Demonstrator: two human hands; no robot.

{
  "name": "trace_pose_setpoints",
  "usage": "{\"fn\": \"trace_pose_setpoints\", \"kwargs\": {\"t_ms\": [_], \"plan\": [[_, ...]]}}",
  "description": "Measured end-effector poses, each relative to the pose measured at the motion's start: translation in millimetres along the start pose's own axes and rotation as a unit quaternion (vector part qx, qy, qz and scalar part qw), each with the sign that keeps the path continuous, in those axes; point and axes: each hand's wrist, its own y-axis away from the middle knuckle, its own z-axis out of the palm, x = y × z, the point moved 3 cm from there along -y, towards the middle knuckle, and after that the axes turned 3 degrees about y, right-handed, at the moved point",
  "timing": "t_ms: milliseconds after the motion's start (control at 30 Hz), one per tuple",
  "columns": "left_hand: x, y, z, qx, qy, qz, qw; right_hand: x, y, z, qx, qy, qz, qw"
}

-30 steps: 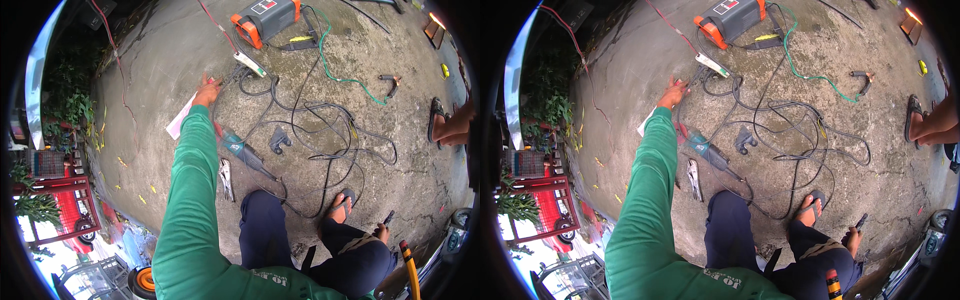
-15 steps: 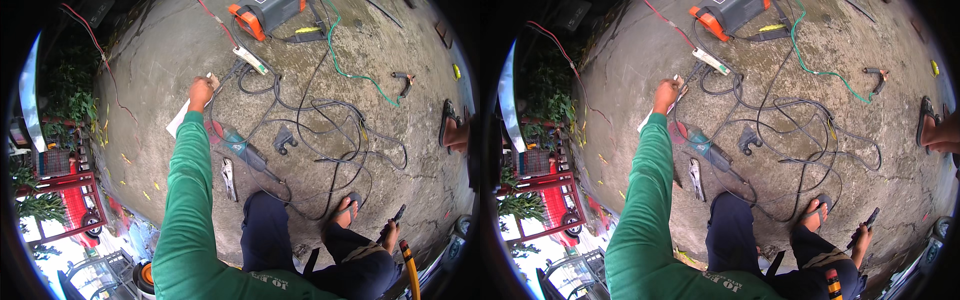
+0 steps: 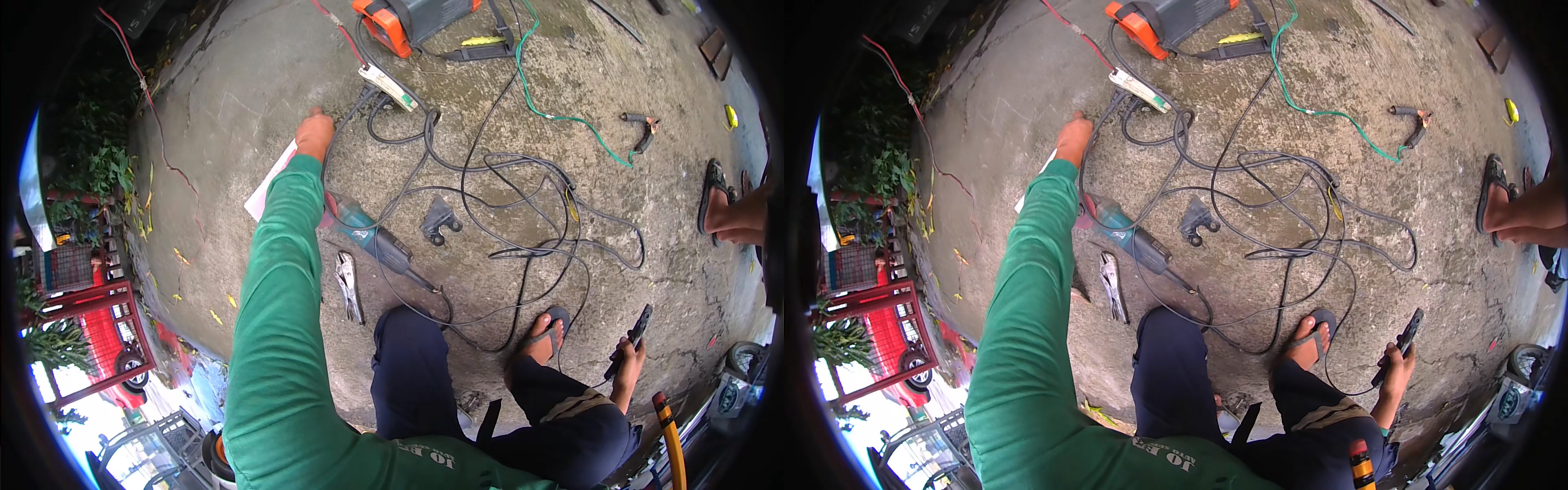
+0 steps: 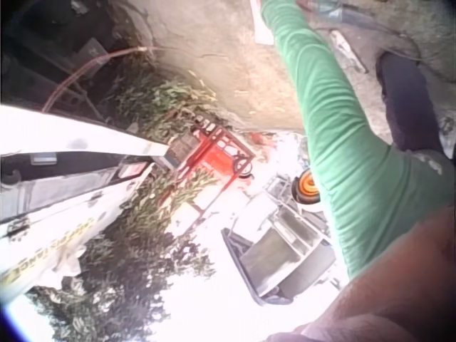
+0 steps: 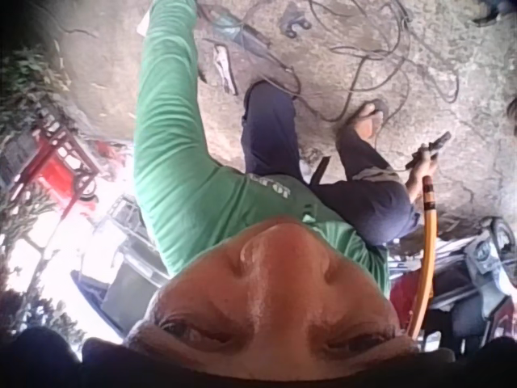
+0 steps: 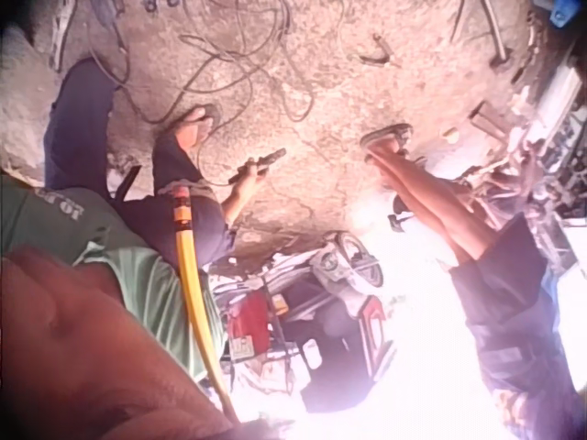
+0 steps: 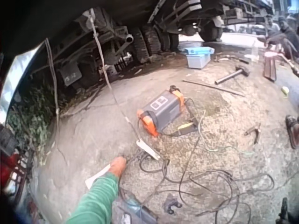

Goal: The person sits on the floor and prepares a welding machine by plugging it in. They then pick up a metal part and a welding torch, attach a ground clamp to the part, and begin welding the metal piece on the ground.

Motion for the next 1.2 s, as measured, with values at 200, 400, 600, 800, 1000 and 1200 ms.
{"fn": "trace_pose_setpoints", "kwargs": {"t_ms": [200, 400, 600, 800, 1000, 1200], "plan": [[-9.7, 5.7, 5.6, -0.052, -0.161, 0.107, 0.980, -11.1, 0.4, 6.6, -0.011, -0.001, -0.017, 1.000], [6.7, 31.3, -31.6, 0.007, -0.061, 0.220, 0.974, -17.4, 0.1, 9.9, -0.023, 0.001, -0.019, 1.000], [56.4, 47.9, -58.3, 0.048, -0.054, 0.390, 0.918, -21.5, 0.2, 17.6, -0.030, 0.005, -0.017, 0.999], [52.1, 11.5, -81.3, 0.100, 0.191, 0.255, 0.943, -18.8, 5.3, 23.8, -0.035, -0.004, -0.009, 0.999], [57.1, -0.5, -123.8, 0.100, 0.379, 0.279, 0.877, -21.3, 5.3, 23.0, 0.002, -0.028, 0.001, 1.000], [81.3, 12.4, -71.3, -0.144, 0.395, 0.256, 0.871, -43.3, 12.6, 23.9, -0.014, 0.047, -0.006, 0.999]]}}
